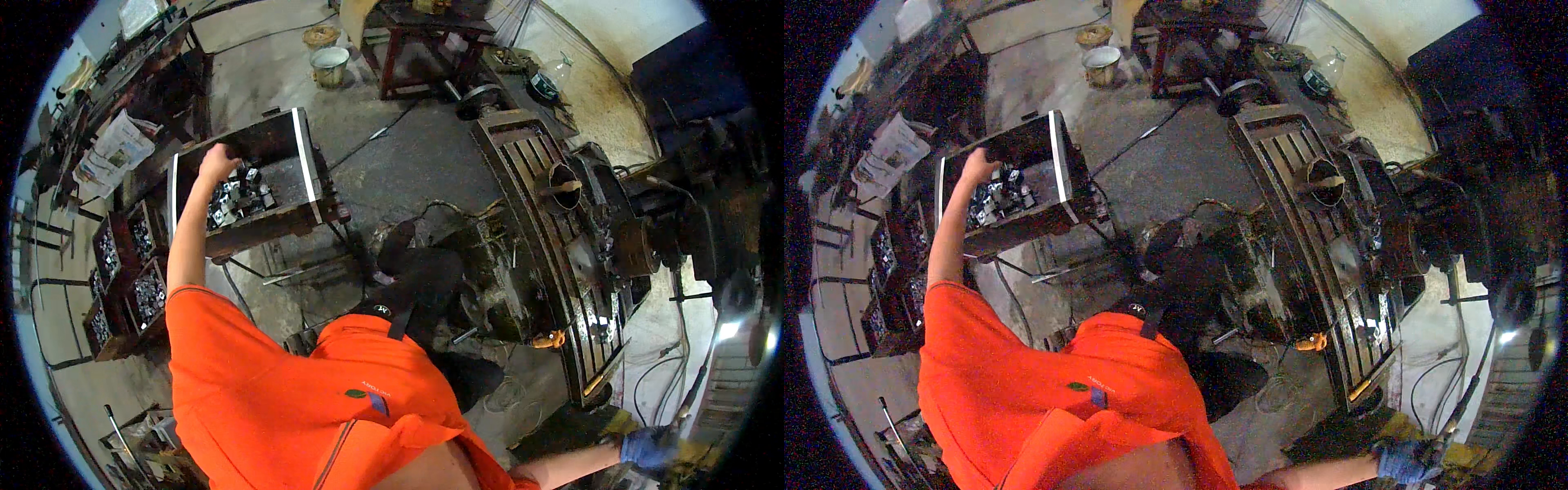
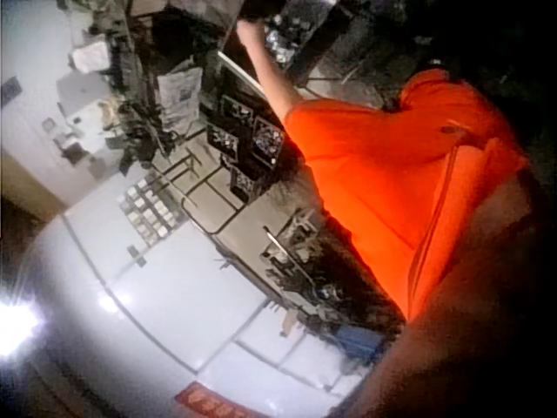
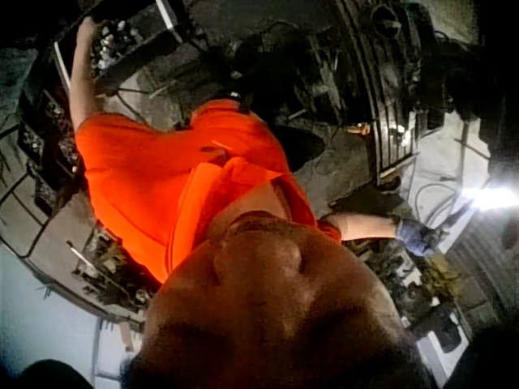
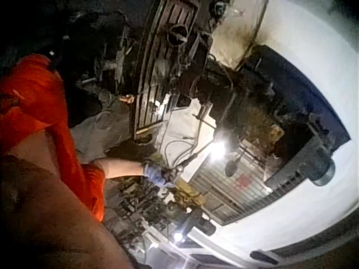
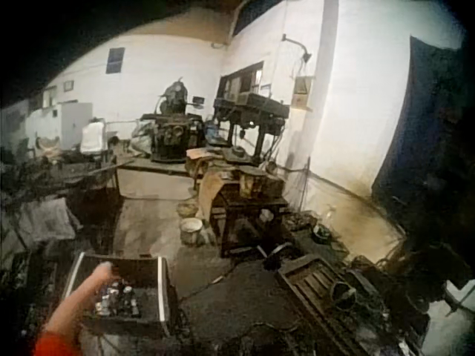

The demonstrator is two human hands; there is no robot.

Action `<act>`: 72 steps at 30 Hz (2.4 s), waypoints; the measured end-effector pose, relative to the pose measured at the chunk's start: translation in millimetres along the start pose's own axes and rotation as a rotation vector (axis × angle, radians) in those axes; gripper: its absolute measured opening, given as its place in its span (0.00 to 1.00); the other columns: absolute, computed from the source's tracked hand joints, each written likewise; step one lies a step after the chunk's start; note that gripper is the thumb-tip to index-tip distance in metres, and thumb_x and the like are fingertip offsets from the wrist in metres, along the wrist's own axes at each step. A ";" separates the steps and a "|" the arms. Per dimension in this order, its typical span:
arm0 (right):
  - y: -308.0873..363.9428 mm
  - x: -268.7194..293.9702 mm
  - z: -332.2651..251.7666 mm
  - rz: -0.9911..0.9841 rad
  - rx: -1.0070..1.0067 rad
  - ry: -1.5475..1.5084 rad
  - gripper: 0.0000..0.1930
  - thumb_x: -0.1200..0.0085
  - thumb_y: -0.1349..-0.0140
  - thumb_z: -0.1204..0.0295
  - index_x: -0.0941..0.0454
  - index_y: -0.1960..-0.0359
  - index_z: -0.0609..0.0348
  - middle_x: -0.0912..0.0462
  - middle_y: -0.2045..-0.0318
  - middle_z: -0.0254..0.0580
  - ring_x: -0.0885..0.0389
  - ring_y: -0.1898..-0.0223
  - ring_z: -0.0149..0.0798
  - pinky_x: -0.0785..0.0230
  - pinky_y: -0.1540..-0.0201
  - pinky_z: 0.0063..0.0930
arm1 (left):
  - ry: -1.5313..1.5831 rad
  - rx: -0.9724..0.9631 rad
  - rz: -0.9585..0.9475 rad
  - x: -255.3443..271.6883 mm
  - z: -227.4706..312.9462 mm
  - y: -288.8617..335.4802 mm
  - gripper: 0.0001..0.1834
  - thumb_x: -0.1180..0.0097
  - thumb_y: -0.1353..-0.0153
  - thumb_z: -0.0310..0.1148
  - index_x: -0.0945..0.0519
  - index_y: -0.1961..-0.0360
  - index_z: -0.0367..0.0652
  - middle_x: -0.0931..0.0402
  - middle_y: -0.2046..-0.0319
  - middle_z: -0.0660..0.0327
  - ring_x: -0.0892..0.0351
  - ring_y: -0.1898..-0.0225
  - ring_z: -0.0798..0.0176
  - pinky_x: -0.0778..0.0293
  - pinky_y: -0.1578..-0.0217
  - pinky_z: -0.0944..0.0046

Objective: The person uses a milling machine to work on metal parts, using a brush to clean the surface and a blow gun to remove debris.

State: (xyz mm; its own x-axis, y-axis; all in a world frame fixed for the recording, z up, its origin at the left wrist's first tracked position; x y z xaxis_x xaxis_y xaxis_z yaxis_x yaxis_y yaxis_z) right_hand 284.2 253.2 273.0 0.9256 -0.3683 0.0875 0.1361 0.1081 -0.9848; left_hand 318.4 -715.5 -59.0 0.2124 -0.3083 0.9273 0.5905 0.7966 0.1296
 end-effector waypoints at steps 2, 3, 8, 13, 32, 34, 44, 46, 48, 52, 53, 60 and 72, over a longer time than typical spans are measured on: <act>-3.7 -1.5 4.0 -0.006 0.002 -0.056 0.06 0.47 0.49 0.78 0.23 0.69 0.64 0.19 0.72 0.39 0.22 0.70 0.32 0.30 0.67 0.23 | -0.192 -0.039 0.040 -17.2 12.2 12.1 0.22 0.38 0.58 0.40 0.26 0.62 0.38 0.25 0.63 0.48 0.25 0.59 0.48 0.29 0.59 0.54; -3.4 -1.4 1.7 0.010 -0.067 -0.229 0.07 0.48 0.49 0.78 0.24 0.68 0.65 0.20 0.71 0.40 0.22 0.69 0.33 0.30 0.67 0.23 | -0.251 -0.078 0.071 -30.7 8.3 10.6 0.20 0.39 0.58 0.38 0.25 0.63 0.40 0.25 0.63 0.48 0.25 0.59 0.48 0.29 0.60 0.53; -16.1 0.9 4.6 -0.077 -0.400 -0.503 0.09 0.54 0.48 0.81 0.26 0.64 0.67 0.21 0.66 0.44 0.24 0.64 0.36 0.32 0.60 0.26 | -0.531 -0.204 -0.074 -87.3 20.4 -1.5 0.11 0.51 0.51 0.29 0.26 0.65 0.42 0.25 0.61 0.52 0.26 0.58 0.48 0.29 0.60 0.53; -29.3 -4.3 21.5 -0.057 -0.196 -0.365 0.07 0.57 0.44 0.76 0.26 0.68 0.63 0.22 0.72 0.39 0.25 0.68 0.39 0.33 0.62 0.28 | -0.459 -0.225 -0.036 -84.8 11.9 -6.7 0.16 0.50 0.51 0.31 0.28 0.58 0.46 0.26 0.60 0.53 0.27 0.57 0.50 0.29 0.61 0.53; -146.2 18.8 -9.4 0.175 0.055 -0.155 0.10 0.54 0.46 0.80 0.24 0.63 0.62 0.22 0.68 0.39 0.24 0.64 0.34 0.32 0.60 0.26 | 1.722 -0.153 -0.350 -5.0 216.6 -44.5 0.14 0.52 0.40 0.35 0.28 0.60 0.34 0.24 0.67 0.57 0.24 0.73 0.61 0.29 0.56 0.59; -71.2 -0.5 2.0 0.034 -0.088 -0.219 0.08 0.52 0.48 0.78 0.23 0.66 0.60 0.22 0.72 0.37 0.26 0.68 0.31 0.33 0.64 0.25 | 1.672 -0.206 -0.448 -20.1 275.1 -19.7 0.13 0.51 0.41 0.33 0.28 0.61 0.33 0.25 0.69 0.58 0.25 0.78 0.62 0.29 0.57 0.57; 403.8 -98.1 -130.5 -1.470 -1.279 -1.080 0.21 0.43 0.49 0.61 0.26 0.56 0.61 0.23 0.64 0.36 0.29 0.61 0.29 0.36 0.58 0.24 | 1.572 -0.606 -0.941 -84.4 437.1 59.8 0.12 0.52 0.46 0.24 0.30 0.59 0.32 0.27 0.72 0.59 0.27 0.72 0.65 0.26 0.66 0.60; 407.7 -110.1 -153.7 -1.221 -1.393 -1.161 0.21 0.41 0.51 0.62 0.25 0.58 0.62 0.22 0.67 0.36 0.29 0.65 0.28 0.36 0.60 0.25 | 1.502 -0.596 -0.862 -81.1 450.3 88.3 0.14 0.51 0.47 0.23 0.32 0.58 0.34 0.28 0.72 0.59 0.27 0.74 0.65 0.27 0.70 0.64; 396.9 -111.3 -171.2 -1.194 -1.374 -0.956 0.20 0.40 0.52 0.63 0.26 0.60 0.62 0.22 0.70 0.34 0.29 0.68 0.28 0.35 0.63 0.25 | 1.354 -0.616 -0.855 -80.7 446.4 91.2 0.13 0.51 0.47 0.23 0.31 0.58 0.36 0.28 0.70 0.58 0.27 0.73 0.65 0.27 0.70 0.64; 364.3 -91.7 -168.0 -1.222 -1.098 -0.666 0.23 0.37 0.56 0.60 0.26 0.61 0.60 0.21 0.68 0.36 0.27 0.74 0.31 0.33 0.69 0.27 | 1.341 -0.588 -0.800 -86.7 432.6 82.0 0.13 0.52 0.47 0.21 0.31 0.58 0.38 0.28 0.65 0.56 0.27 0.68 0.63 0.27 0.69 0.65; 319.9 -81.2 -174.8 -1.098 -1.118 -0.834 0.27 0.35 0.57 0.62 0.29 0.56 0.62 0.21 0.68 0.40 0.27 0.77 0.32 0.32 0.72 0.29 | 1.387 -0.568 -0.809 -90.5 420.3 71.9 0.13 0.52 0.48 0.20 0.31 0.59 0.37 0.28 0.63 0.55 0.27 0.67 0.63 0.27 0.68 0.65; 174.5 -76.4 -176.2 -1.494 -0.346 -0.429 0.24 0.48 0.52 0.51 0.25 0.63 0.59 0.21 0.70 0.49 0.22 0.67 0.50 0.30 0.63 0.38 | 1.292 -0.499 -0.823 -103.0 423.1 86.2 0.15 0.50 0.49 0.21 0.31 0.57 0.34 0.27 0.65 0.53 0.26 0.68 0.60 0.26 0.68 0.64; 176.3 -158.6 -216.6 -1.606 -0.251 -0.317 0.18 0.52 0.52 0.57 0.21 0.71 0.60 0.20 0.70 0.52 0.22 0.66 0.50 0.30 0.63 0.38 | 1.240 -0.708 -0.884 -92.8 479.8 169.7 0.14 0.48 0.48 0.22 0.30 0.59 0.36 0.28 0.68 0.60 0.27 0.68 0.67 0.29 0.67 0.68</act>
State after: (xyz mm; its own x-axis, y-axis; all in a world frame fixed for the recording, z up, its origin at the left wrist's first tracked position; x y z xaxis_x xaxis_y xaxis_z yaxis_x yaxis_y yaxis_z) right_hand 84.8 130.8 53.0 -0.0590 0.2449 0.9677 0.9351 -0.3258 0.1395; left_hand 25.4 -302.2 45.4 -0.1136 -0.9728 -0.2019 0.9924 -0.1015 -0.0692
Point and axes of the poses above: each hand's wrist, its own y-axis away from the middle knuckle, its own x-axis out of the back of the hand, z = x × y, the point moved 7 cm from there along -y, towards the middle knuckle
